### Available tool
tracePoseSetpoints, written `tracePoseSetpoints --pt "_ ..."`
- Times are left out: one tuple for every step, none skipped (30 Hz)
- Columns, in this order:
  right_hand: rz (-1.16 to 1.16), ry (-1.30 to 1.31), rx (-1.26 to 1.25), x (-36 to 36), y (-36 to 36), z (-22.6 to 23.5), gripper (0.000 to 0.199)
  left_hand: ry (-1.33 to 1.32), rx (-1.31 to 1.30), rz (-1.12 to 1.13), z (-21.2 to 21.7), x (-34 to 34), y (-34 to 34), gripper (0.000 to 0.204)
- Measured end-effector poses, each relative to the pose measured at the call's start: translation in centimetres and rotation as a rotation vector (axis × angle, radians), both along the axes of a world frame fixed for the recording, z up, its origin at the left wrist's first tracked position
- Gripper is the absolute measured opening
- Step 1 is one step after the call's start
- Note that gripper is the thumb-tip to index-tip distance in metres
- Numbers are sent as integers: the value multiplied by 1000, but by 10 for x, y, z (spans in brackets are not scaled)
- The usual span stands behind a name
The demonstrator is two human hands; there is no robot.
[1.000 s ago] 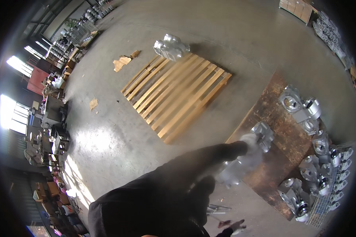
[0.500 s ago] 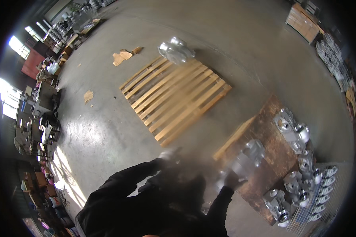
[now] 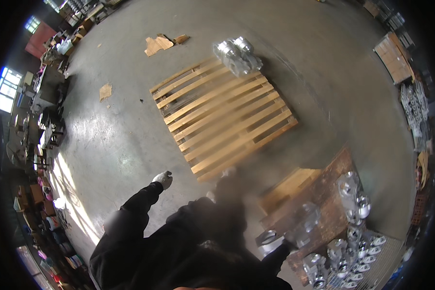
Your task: The person deburrs and smooths metal castings using a metal file and a sanding block. They rotate the parts to work different edges and surfaces, then place the finished pieces onto a wooden pallet.
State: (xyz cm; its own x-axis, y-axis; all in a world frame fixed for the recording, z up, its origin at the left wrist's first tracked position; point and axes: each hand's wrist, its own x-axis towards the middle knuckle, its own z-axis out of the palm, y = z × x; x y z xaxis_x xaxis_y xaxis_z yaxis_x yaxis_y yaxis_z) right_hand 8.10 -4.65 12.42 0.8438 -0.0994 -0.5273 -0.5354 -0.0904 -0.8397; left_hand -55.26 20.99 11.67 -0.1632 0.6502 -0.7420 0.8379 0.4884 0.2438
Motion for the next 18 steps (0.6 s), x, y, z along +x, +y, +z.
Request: tracePoseSetpoints --pt "6 15 -7 -3 5 2 90 -33 -9 43 -2 1 19 42" --pt "12 25 -26 -4 8 6 89 -34 56 -6 -4 0 40 41" --pt "13 25 -31 -5 14 9 88 -40 107 -58 -6 3 56 41" --pt "23 21 -43 -5 17 13 87 -51 153 -111 -7 7 67 40" --pt "33 17 -50 -5 20 16 86 -94 147 -95 -5 6 81 39" --pt "35 16 -56 -7 22 18 85 -72 167 -132 -2 5 97 39" --pt "37 19 -53 -10 22 21 84 -71 119 -81 4 3 113 39" --pt "40 29 -46 -15 24 21 84 -45 145 -61 11 3 128 39" --pt "44 42 -50 -22 23 21 83 6 159 -103 18 3 144 38" --pt "49 65 -39 -31 25 20 82 0 141 -36 28 5 153 38" --pt "49 81 -38 -39 26 19 81 0 131 35 38 8 166 37" --pt "57 107 -29 -49 29 17 80 30 190 -33 50 11 178 38" --pt "61 125 -16 -57 34 16 79 9 281 -45 61 18 192 35" --pt "63 145 -2 -65 42 14 78 -6 328 -38 74 25 205 33" --pt "70 161 4 -70 50 14 77 -14 343 -20 86 34 218 31" --pt "86 184 16 -74 62 13 76 -24 458 -139 96 49 234 29" --pt "105 196 32 -76 75 13 76 -11 398 -245 104 67 251 29" --pt "130 207 45 -77 90 12 75 -197 494 -434 112 83 266 27"
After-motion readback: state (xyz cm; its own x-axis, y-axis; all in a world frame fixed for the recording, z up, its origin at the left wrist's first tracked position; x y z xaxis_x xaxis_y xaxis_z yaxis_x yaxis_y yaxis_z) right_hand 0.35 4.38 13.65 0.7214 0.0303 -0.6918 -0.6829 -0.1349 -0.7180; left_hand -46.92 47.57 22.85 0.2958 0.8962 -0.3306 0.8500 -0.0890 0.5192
